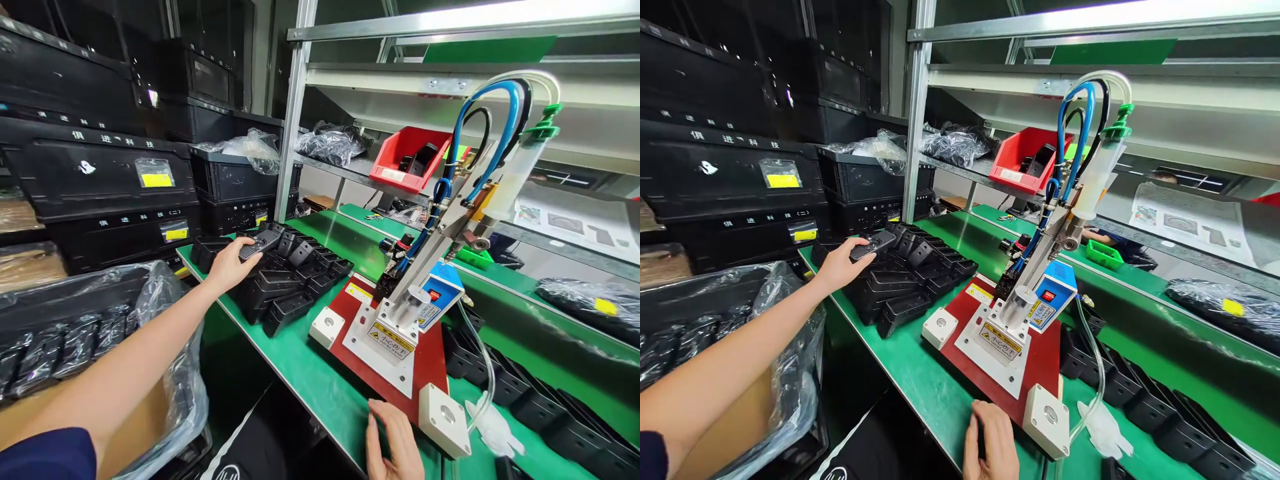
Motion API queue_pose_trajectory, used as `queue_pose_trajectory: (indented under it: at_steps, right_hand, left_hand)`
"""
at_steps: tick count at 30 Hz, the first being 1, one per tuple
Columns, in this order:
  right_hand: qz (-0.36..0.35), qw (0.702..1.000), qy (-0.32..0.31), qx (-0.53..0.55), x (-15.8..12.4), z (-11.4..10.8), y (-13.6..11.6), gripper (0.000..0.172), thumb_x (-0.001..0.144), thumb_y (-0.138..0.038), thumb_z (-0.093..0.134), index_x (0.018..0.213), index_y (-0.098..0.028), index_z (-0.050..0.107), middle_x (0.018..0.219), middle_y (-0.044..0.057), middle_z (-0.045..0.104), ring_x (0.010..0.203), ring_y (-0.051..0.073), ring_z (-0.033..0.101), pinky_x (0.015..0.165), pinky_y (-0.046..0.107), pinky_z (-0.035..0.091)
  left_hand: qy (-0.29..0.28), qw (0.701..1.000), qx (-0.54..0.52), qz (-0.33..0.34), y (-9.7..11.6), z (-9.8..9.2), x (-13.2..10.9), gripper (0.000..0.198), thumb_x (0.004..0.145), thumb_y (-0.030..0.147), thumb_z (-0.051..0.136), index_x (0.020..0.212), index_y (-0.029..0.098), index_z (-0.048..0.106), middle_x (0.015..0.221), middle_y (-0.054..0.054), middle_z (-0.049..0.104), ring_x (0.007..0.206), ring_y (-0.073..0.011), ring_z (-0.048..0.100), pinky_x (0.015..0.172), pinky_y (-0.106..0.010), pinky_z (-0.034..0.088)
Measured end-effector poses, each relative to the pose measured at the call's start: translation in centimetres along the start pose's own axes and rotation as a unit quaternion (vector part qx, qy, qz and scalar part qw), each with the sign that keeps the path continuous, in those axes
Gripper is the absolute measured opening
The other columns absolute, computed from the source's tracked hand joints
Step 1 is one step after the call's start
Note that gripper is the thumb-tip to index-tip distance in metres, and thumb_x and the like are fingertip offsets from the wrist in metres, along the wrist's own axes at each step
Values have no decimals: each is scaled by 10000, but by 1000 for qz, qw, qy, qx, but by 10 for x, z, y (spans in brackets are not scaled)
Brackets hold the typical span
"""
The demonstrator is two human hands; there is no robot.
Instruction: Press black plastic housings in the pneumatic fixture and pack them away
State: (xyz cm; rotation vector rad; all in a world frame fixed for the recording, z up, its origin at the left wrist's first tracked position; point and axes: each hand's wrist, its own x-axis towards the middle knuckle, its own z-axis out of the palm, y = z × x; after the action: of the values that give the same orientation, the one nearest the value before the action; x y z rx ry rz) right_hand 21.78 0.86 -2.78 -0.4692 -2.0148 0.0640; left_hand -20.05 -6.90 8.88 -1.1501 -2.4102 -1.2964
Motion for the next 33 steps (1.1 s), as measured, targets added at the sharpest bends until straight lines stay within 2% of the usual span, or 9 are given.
queue_pose_trajectory:
  at_steps: [2, 4, 10, 13, 20, 25, 33]
  right_hand:
    - [2, 1000, 0, -1, 2, 2, 0, 115, 894, -154, 557, 985, -156, 627, 896, 89, 651, 848, 184, 644, 727, 286, 551]
    - [4, 1000, -5, -6, 1, 3, 1, 107, 891, -155, 562, 977, -157, 626, 880, 83, 652, 824, 177, 648, 718, 273, 552]
    - [24, 999, -22, -17, -5, 1, 7, 115, 882, -168, 576, 986, -172, 625, 877, 80, 667, 808, 187, 665, 704, 274, 563]
    - [32, 999, -26, -20, -5, 1, 7, 115, 879, -169, 580, 982, -176, 630, 869, 74, 674, 796, 188, 674, 695, 270, 566]
    - [45, 999, -28, -12, -4, 0, 6, 106, 880, -179, 584, 972, -178, 638, 852, 67, 678, 772, 182, 679, 674, 258, 566]
    - [62, 998, -27, -5, -4, -1, 5, 102, 889, -203, 579, 965, -181, 643, 857, 64, 678, 770, 178, 677, 672, 252, 562]
    - [53, 998, -29, -6, -4, -1, 7, 110, 897, -197, 568, 983, -178, 635, 846, 67, 678, 755, 178, 674, 674, 258, 561]
  left_hand:
    - [-60, 998, 17, -18, -12, 8, 11, 479, 783, 541, 541, 1137, 221, 575, 956, -40, 681, 731, -198, 610, 752, -319, 470]
    - [-92, 995, 21, -23, -17, 14, 20, 488, 762, 574, 547, 1099, 225, 598, 843, -24, 679, 676, -196, 600, 691, -306, 459]
    - [-140, 989, 26, -27, -14, 22, 30, 515, 754, 636, 533, 1055, 230, 631, 867, -35, 686, 784, -217, 623, 713, -293, 454]
    - [-161, 986, 27, -20, -9, 19, 27, 518, 764, 645, 524, 1062, 234, 631, 784, -21, 680, 743, -213, 624, 694, -289, 446]
    - [-197, 980, 28, -10, 3, 14, 22, 521, 741, 668, 535, 984, 229, 672, 600, 3, 635, 604, -199, 606, 609, -275, 420]
    - [-187, 982, 26, 1, 6, 14, 18, 544, 751, 656, 539, 1079, 235, 646, 500, 32, 560, 554, -193, 579, 588, -269, 407]
    - [-195, 980, 25, -4, 4, 14, 19, 569, 725, 650, 573, 1093, 220, 638, 493, 36, 547, 524, -186, 556, 580, -271, 407]
